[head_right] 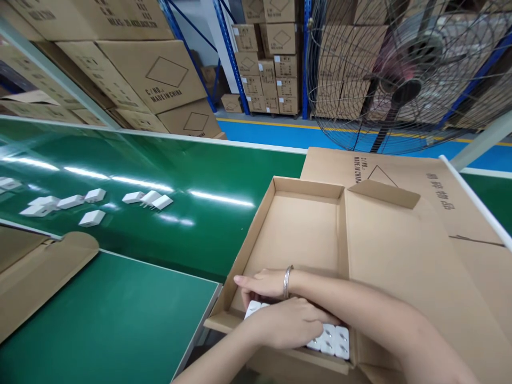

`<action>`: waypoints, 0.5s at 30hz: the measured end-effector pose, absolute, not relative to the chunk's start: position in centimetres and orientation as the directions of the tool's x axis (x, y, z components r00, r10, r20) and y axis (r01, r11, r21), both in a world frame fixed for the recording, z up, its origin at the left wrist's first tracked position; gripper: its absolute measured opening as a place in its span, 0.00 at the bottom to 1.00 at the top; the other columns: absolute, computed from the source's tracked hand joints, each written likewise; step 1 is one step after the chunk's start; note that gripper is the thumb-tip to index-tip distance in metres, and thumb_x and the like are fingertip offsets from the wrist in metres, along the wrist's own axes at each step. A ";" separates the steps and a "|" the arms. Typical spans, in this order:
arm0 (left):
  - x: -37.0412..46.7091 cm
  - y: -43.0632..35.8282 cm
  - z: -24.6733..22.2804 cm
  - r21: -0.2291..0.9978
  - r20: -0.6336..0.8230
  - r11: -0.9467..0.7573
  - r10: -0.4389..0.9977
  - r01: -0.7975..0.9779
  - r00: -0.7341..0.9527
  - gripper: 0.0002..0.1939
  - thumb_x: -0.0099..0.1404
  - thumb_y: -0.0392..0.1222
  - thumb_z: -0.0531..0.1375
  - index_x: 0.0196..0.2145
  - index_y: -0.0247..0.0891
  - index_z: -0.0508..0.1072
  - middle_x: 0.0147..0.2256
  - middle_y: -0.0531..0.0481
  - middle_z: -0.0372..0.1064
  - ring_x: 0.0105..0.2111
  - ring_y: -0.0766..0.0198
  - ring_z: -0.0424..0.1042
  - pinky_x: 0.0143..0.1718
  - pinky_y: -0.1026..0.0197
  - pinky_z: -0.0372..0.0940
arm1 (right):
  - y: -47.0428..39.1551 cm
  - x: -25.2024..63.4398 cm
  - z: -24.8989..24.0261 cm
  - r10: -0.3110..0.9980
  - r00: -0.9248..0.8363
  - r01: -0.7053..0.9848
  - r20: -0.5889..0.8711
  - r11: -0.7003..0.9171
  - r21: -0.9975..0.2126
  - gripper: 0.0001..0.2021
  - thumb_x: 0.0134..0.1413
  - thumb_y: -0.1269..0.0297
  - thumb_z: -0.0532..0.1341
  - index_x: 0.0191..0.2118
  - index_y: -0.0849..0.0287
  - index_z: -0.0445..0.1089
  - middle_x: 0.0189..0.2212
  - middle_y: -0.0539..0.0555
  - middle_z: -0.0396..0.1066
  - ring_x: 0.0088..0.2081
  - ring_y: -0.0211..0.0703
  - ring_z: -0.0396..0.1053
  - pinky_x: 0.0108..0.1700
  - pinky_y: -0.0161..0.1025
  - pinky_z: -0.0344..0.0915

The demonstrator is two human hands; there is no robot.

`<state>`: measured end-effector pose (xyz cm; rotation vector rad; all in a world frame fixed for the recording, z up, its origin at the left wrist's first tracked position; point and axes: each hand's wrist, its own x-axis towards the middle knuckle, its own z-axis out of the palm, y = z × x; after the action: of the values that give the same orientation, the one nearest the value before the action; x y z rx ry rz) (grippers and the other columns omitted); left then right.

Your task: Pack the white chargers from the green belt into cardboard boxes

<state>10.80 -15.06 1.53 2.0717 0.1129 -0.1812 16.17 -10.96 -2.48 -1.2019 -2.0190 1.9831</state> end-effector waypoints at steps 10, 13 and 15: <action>11.4 -14.9 2.0 0.819 -0.216 -0.542 0.014 0.189 0.976 0.22 0.68 0.41 0.43 0.56 0.38 0.62 0.57 0.47 0.57 0.58 0.57 0.56 0.57 0.53 0.56 | -11.2 16.0 -2.8 0.588 -0.673 0.428 -0.448 -0.184 -0.885 0.40 0.61 0.43 0.32 0.23 0.64 0.73 0.19 0.52 0.66 0.23 0.33 0.61 0.28 0.32 0.58; 11.5 -15.3 2.0 0.757 -0.199 -0.630 0.029 0.173 0.979 0.20 0.67 0.40 0.44 0.50 0.39 0.69 0.53 0.47 0.65 0.53 0.56 0.64 0.51 0.54 0.61 | -11.3 16.0 -2.9 0.603 -0.663 0.432 -0.444 -0.178 -0.884 0.39 0.62 0.44 0.34 0.24 0.64 0.73 0.19 0.52 0.66 0.23 0.33 0.61 0.30 0.32 0.59; 11.5 -15.6 2.2 0.705 -0.239 -0.682 0.031 0.195 0.970 0.20 0.67 0.40 0.43 0.46 0.37 0.72 0.49 0.44 0.69 0.48 0.53 0.69 0.46 0.53 0.65 | -11.3 16.0 -2.8 0.607 -0.659 0.442 -0.444 -0.166 -0.882 0.38 0.62 0.45 0.34 0.24 0.64 0.73 0.20 0.52 0.67 0.24 0.33 0.62 0.31 0.33 0.60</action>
<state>11.51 -15.58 2.19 2.3117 0.1572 -0.2653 15.99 -11.27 -2.81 -1.2324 -1.9399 1.9488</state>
